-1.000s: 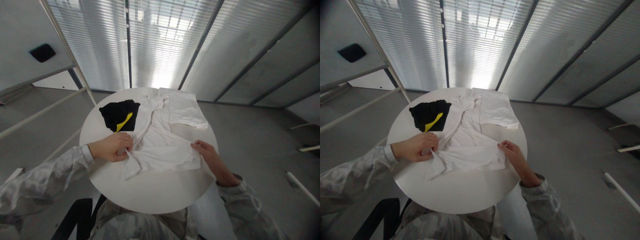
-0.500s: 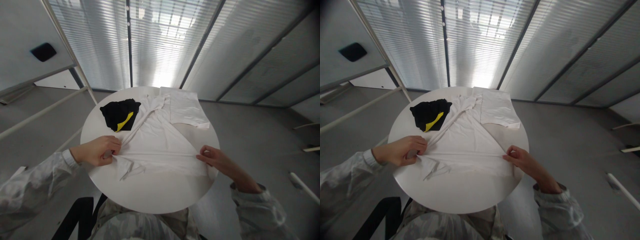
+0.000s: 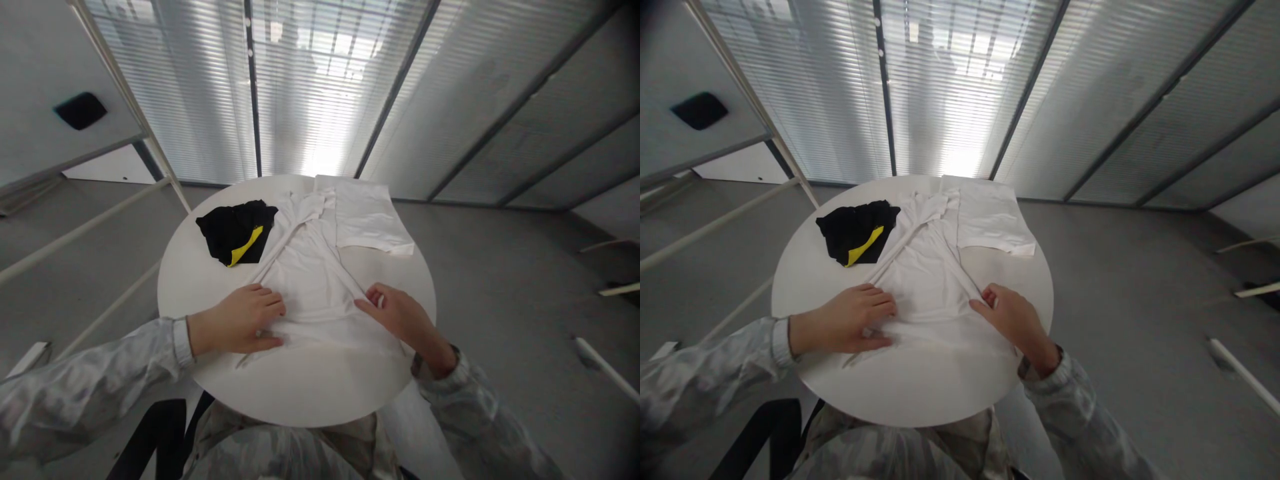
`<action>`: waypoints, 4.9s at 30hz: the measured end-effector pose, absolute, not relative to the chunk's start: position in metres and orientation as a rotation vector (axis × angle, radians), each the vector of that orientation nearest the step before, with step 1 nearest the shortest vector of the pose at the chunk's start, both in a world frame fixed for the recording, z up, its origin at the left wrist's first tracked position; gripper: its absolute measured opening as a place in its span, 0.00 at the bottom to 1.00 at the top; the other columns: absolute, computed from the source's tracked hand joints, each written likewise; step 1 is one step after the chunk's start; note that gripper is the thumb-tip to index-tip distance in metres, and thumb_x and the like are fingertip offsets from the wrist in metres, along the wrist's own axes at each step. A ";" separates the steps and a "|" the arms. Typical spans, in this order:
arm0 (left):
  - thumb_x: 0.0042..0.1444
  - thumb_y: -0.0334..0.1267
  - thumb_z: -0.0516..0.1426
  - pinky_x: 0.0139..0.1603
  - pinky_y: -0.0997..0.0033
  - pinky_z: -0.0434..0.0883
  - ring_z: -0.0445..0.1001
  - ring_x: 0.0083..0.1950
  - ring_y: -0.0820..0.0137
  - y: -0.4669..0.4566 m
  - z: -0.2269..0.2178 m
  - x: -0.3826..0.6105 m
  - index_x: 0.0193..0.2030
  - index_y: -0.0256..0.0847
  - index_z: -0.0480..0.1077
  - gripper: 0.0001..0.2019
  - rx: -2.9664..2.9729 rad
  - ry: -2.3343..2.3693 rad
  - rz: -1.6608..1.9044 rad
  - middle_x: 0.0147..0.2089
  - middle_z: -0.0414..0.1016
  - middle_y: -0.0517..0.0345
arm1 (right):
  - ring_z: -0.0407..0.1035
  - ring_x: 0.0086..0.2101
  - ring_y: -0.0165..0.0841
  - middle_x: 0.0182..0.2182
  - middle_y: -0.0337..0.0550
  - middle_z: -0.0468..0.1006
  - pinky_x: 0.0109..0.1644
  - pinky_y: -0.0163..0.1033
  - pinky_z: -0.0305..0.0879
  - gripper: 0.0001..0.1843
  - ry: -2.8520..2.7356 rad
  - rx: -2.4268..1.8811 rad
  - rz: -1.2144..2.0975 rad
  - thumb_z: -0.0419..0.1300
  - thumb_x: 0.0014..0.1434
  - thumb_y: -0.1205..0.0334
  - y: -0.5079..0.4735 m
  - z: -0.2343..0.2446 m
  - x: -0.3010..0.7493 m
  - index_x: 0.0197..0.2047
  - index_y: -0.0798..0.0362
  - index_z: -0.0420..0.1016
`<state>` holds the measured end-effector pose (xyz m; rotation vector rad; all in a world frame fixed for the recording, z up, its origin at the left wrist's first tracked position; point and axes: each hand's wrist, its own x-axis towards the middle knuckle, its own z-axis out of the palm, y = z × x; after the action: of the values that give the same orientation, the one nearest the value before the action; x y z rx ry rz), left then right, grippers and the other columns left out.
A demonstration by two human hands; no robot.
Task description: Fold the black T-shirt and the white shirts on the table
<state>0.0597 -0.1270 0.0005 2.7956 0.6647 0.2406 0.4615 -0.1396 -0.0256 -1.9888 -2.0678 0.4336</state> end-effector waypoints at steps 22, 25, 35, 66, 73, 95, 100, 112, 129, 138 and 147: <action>0.79 0.42 0.50 0.50 0.62 0.73 0.79 0.46 0.62 -0.104 0.012 0.112 0.48 0.42 0.74 0.13 2.622 0.514 0.439 0.45 0.80 0.50 | 0.70 0.26 0.36 0.24 0.41 0.78 0.33 0.40 0.61 0.26 -1.814 -2.000 0.572 0.65 0.62 0.33 -0.174 -0.022 0.492 0.30 0.47 0.72; 0.79 0.44 0.49 0.59 0.55 0.73 0.80 0.54 0.56 -0.083 -0.002 0.142 0.54 0.38 0.74 0.16 2.711 0.628 0.457 0.53 0.81 0.42 | 0.67 0.26 0.34 0.24 0.39 0.75 0.31 0.38 0.60 0.28 -1.666 -1.874 0.688 0.65 0.63 0.31 -0.181 -0.019 0.492 0.32 0.48 0.71; 0.77 0.55 0.52 0.82 0.42 0.58 0.64 0.80 0.45 -0.125 -0.053 0.163 0.78 0.30 0.61 0.35 2.814 0.282 0.456 0.82 0.60 0.31 | 0.55 0.19 0.29 0.21 0.33 0.72 0.21 0.34 0.49 0.30 -1.287 -1.766 0.796 0.69 0.63 0.30 -0.211 0.002 0.478 0.49 0.46 0.72; 0.63 0.41 0.62 0.36 0.58 0.79 0.83 0.36 0.60 -0.161 -0.045 0.062 0.42 0.47 0.77 0.03 2.576 -0.133 0.499 0.36 0.84 0.49 | 0.71 0.29 0.31 0.29 0.36 0.79 0.38 0.36 0.66 0.10 -2.189 -1.264 1.031 0.65 0.72 0.54 -0.221 -0.035 0.338 0.51 0.47 0.85; 0.75 0.40 0.56 0.61 0.56 0.78 0.83 0.58 0.58 -0.115 -0.007 0.071 0.60 0.42 0.75 0.13 2.604 0.465 0.615 0.58 0.84 0.44 | 0.77 0.39 0.38 0.35 0.40 0.85 0.53 0.44 0.70 0.10 -2.473 -0.993 0.915 0.69 0.69 0.59 -0.235 -0.034 0.326 0.52 0.49 0.83; 0.76 0.49 0.56 0.81 0.50 0.60 0.66 0.79 0.55 -0.062 -0.035 0.061 0.82 0.48 0.59 0.31 2.665 0.377 0.380 0.80 0.66 0.45 | 0.53 0.78 0.53 0.81 0.56 0.56 0.80 0.67 0.55 0.45 -2.635 -1.392 0.221 0.65 0.70 0.47 -0.213 -0.041 0.378 0.83 0.52 0.56; 0.71 0.54 0.59 0.59 0.56 0.74 0.80 0.59 0.53 -0.056 -0.021 0.045 0.60 0.41 0.75 0.21 2.632 1.222 0.433 0.60 0.80 0.42 | 0.71 0.67 0.52 0.70 0.55 0.75 0.75 0.65 0.65 0.29 -2.535 -1.332 0.295 0.67 0.70 0.50 -0.195 -0.024 0.383 0.70 0.48 0.74; 0.63 0.49 0.61 0.36 0.66 0.61 0.76 0.35 0.63 -0.088 -0.003 0.023 0.36 0.45 0.74 0.11 2.304 1.392 -0.106 0.35 0.81 0.57 | 0.74 0.63 0.47 0.65 0.51 0.79 0.70 0.57 0.70 0.26 -2.525 -1.006 0.371 0.66 0.72 0.58 -0.102 -0.007 0.334 0.71 0.46 0.71; 0.62 0.64 0.63 0.37 0.69 0.72 0.75 0.35 0.68 -0.124 -0.024 0.026 0.44 0.43 0.68 0.25 1.207 1.325 0.835 0.36 0.74 0.60 | 0.77 0.49 0.41 0.47 0.44 0.87 0.61 0.47 0.68 0.14 -2.238 -0.913 0.335 0.63 0.69 0.72 -0.010 -0.070 0.271 0.53 0.48 0.83; 0.55 0.44 0.66 0.40 0.64 0.75 0.83 0.43 0.60 -0.145 -0.021 0.023 0.56 0.45 0.63 0.24 1.487 1.355 0.465 0.51 0.82 0.52 | 0.76 0.58 0.41 0.58 0.48 0.84 0.68 0.49 0.68 0.18 -2.262 -0.943 0.399 0.59 0.75 0.65 -0.014 -0.064 0.272 0.65 0.48 0.78; 0.62 0.42 0.58 0.35 0.67 0.62 0.78 0.33 0.63 -0.157 0.017 0.028 0.46 0.48 0.66 0.08 2.100 1.558 0.238 0.34 0.79 0.63 | 0.78 0.54 0.45 0.56 0.52 0.83 0.63 0.50 0.71 0.25 -2.325 -1.011 0.438 0.68 0.66 0.62 -0.033 -0.052 0.272 0.65 0.51 0.71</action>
<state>0.0278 -0.1574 0.0166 2.1003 1.5577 0.2378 0.2723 -0.0334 -0.0525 -1.0107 -2.3249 0.4384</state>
